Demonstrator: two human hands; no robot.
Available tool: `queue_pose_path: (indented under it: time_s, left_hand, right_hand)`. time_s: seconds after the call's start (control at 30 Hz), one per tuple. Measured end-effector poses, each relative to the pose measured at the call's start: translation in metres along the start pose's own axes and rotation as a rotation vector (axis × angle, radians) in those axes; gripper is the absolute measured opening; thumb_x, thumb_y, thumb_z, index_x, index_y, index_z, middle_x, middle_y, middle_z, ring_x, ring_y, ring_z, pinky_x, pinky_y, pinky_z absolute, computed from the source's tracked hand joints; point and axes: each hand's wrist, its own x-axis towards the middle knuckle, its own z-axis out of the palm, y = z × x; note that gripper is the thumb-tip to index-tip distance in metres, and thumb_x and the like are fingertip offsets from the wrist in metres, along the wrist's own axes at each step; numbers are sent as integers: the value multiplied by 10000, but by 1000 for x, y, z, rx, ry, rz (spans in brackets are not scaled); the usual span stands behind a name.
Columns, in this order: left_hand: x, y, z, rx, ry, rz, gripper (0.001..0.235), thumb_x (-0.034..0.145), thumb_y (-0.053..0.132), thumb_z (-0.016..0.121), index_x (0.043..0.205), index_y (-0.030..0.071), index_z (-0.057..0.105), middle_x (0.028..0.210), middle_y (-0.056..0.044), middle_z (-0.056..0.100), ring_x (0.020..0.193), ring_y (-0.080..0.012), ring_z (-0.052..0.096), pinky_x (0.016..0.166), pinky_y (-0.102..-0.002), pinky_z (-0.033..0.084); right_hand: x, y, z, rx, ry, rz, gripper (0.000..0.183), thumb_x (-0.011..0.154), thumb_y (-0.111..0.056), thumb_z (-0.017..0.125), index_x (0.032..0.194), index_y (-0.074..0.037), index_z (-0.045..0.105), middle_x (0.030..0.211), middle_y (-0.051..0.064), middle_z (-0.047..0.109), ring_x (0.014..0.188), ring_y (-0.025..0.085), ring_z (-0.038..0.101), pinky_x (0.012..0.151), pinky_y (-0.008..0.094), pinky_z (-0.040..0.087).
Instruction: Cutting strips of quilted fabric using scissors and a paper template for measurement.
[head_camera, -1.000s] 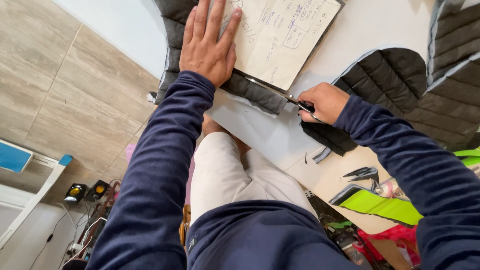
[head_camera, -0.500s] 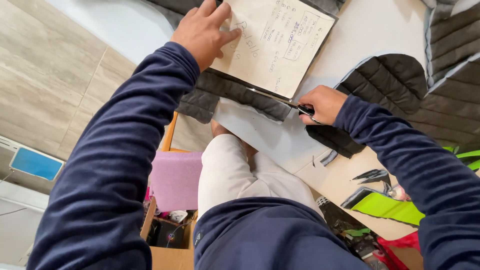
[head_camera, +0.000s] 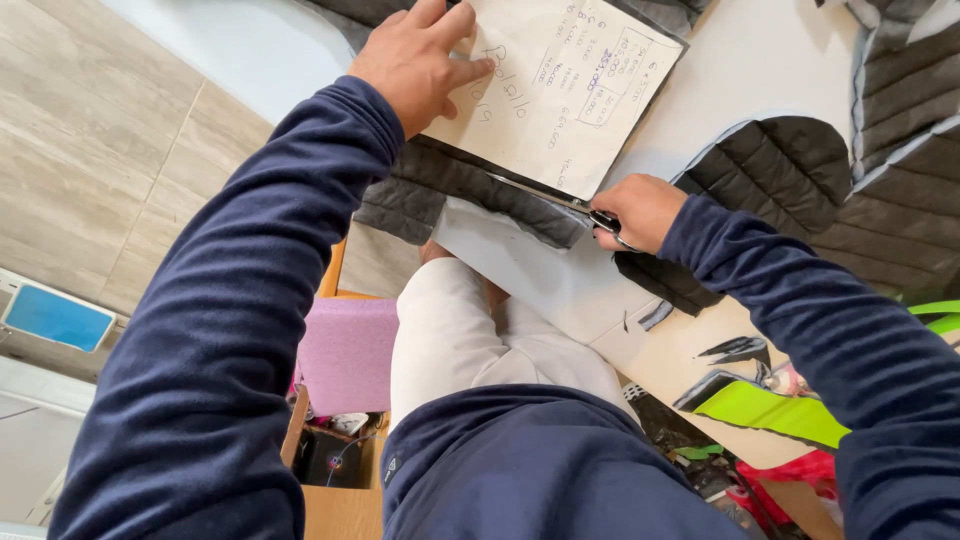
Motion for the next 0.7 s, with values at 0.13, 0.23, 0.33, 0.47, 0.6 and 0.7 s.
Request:
queue_pose_path:
  time_s: [0.13,0.23,0.33,0.47,0.6,0.7]
  left_hand:
    - [2,1,-4,36,-35,-4,767,638,517,888,1366,340,726,1299,-91,513,1137,-287,476,615,-402,570]
    - [4,0,-7,51,-74,3,782,662,526,865,1402,339,695,1367,-122,516,1160,-295,495,669,-413,579]
    - [6,1,-12,14,-115,6,781,640,484,884,1384,323,703,1261,-87,503,1067,-290,460,595,-403,565]
    - [5,0,-9,24,-83,18,797,644,490,879,1397,306,697,1269,-90,509,1095,-284,478,626,-409,570]
    - [2,-2,-2,14,-50,23,811,628,480,891,1398,306,705,1320,-116,506,1159,-298,487,686,-418,587]
    - [2,-6,9,-2,-61,32,806,646,508,869,1413,331,698,1382,-133,502,1215,-319,487,813,-439,563]
  right_hand:
    - [-4,-5,-7,49,26,-51,268,840,-324,707,768,-75,641,577,103,587,550,317,560,563,445,421]
    - [-3,-18,-20,50,-27,0,322,843,-367,704,730,-77,620,583,81,578,545,288,545,561,424,400]
    - [6,-26,-25,94,-46,23,306,823,-332,702,679,-80,605,544,60,533,519,251,484,538,394,368]
    - [20,-29,-23,104,-58,54,310,825,-361,739,750,-78,637,606,63,582,576,264,533,570,387,403]
    - [27,-26,-15,76,-4,6,331,834,-398,723,798,-75,661,637,91,635,632,320,605,601,427,433]
    - [28,-14,-5,34,5,-50,305,879,-340,714,802,-58,624,617,122,601,580,334,560,566,450,420]
